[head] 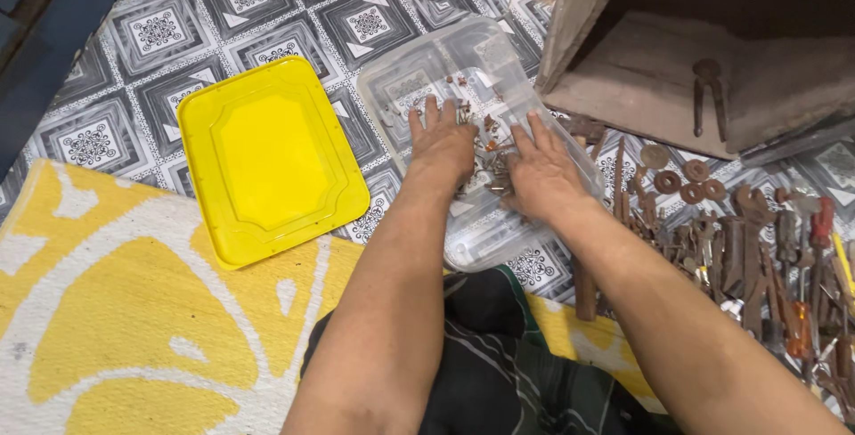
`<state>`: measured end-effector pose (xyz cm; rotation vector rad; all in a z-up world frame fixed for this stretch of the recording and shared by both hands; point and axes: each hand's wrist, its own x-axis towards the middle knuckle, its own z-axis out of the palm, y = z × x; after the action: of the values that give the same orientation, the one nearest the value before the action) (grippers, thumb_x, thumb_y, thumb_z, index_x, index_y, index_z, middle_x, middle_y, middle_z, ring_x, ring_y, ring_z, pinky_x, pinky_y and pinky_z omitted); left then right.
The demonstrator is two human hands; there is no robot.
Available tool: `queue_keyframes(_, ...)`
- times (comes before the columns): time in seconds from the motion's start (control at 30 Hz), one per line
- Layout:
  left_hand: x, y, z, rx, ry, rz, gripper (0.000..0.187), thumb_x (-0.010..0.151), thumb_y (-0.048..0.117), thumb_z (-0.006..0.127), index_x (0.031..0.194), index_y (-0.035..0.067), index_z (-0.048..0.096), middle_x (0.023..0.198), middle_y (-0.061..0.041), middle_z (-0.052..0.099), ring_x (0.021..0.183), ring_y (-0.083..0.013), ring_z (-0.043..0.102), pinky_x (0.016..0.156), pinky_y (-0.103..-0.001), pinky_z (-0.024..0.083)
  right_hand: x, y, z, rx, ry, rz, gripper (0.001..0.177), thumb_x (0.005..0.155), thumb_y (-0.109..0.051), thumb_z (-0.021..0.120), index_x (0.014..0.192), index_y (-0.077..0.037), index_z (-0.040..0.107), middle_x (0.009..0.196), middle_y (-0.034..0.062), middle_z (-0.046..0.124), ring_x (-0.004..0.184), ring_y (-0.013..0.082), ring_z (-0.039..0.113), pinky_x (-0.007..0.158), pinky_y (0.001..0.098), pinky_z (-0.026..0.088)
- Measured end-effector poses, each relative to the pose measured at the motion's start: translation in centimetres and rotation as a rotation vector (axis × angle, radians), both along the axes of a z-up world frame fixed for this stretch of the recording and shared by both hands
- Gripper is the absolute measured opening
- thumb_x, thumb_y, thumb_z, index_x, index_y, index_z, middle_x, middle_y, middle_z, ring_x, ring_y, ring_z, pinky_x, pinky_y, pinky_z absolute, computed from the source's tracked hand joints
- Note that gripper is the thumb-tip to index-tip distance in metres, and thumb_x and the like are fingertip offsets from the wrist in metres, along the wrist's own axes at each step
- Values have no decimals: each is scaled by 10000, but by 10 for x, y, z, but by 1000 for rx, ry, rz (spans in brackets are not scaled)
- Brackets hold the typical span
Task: The person sits on the floor and sorts small metal hardware pieces from a clear plastic container into a cardboard box. They repeatedly pick up items with both hands and place them into the box, occasionally shifting the container.
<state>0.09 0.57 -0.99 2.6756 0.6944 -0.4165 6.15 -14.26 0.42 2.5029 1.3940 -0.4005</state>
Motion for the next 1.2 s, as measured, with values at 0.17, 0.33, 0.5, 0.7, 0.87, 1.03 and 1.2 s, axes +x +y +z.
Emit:
queue_keyframes(0.17, 3, -7, -10, -10, 36, -17, 423, 958, 176, 544, 1358, 261, 651, 1679, -131, 212, 1576, -387, 60, 1252, -602, 19, 11, 11, -23, -24, -1, 15, 741, 729, -486, 869, 1293, -51, 664, 1650, 148, 274, 1561, 384, 90, 1255, 492, 139)
queue_keyframes(0.33, 9, -17, -20, 56, 80, -69, 438, 940, 218, 585, 1372, 245, 655, 1682, -141, 238, 1581, -401, 80, 1243, -622, 39, 14, 13, -33, -64, -33, 34, 650, 743, -487, 857, 1210, -54, 727, 1636, 135, 316, 1564, 371, 114, 1259, 481, 145)
queue_keyframes(0.5, 14, -21, -36, 91, 88, -71, 482, 972, 250, 517, 1440, 154, 580, 1666, -135, 248, 1566, -396, 86, 1217, -647, 37, 19, 15, -45, -15, -65, 58, 455, 803, -339, 778, 1149, -44, 760, 1597, 123, 390, 1550, 346, 185, 1258, 459, 165)
queue_keyframes(0.7, 22, -28, -58, 121, 56, -75, 465, 1018, 282, 465, 1434, 117, 586, 1666, -147, 257, 1565, -388, 108, 1220, -647, 40, 25, 10, -72, 141, -141, 153, 371, 813, -162, 642, 1138, -35, 768, 1495, 141, 523, 1512, 353, 281, 1231, 484, 202)
queue_keyframes(0.87, 23, -31, -60, 135, 52, -92, 444, 998, 264, 489, 1398, 131, 628, 1657, -144, 291, 1570, -380, 126, 1229, -634, 48, 28, 10, -79, 175, -179, 199, 395, 792, -154, 634, 1153, -58, 762, 1403, 120, 584, 1462, 341, 341, 1194, 502, 231)
queue_keyframes(1.03, 16, -32, -55, 183, 16, -65, 429, 982, 245, 502, 1374, 142, 643, 1634, -148, 322, 1556, -398, 127, 1217, -665, 40, 24, 12, -74, 74, -189, 189, 274, 826, -163, 626, 1035, -106, 794, 1308, 74, 638, 1399, 304, 415, 1183, 505, 254)
queue_keyframes(1.2, 12, -32, -52, 259, 77, -27, 410, 978, 241, 529, 1338, 110, 674, 1638, -163, 332, 1558, -411, 128, 1195, -664, 64, 21, 9, -72, 133, -248, 284, 232, 811, -166, 627, 947, -110, 806, 1196, 40, 695, 1227, 259, 529, 1084, 472, 357)
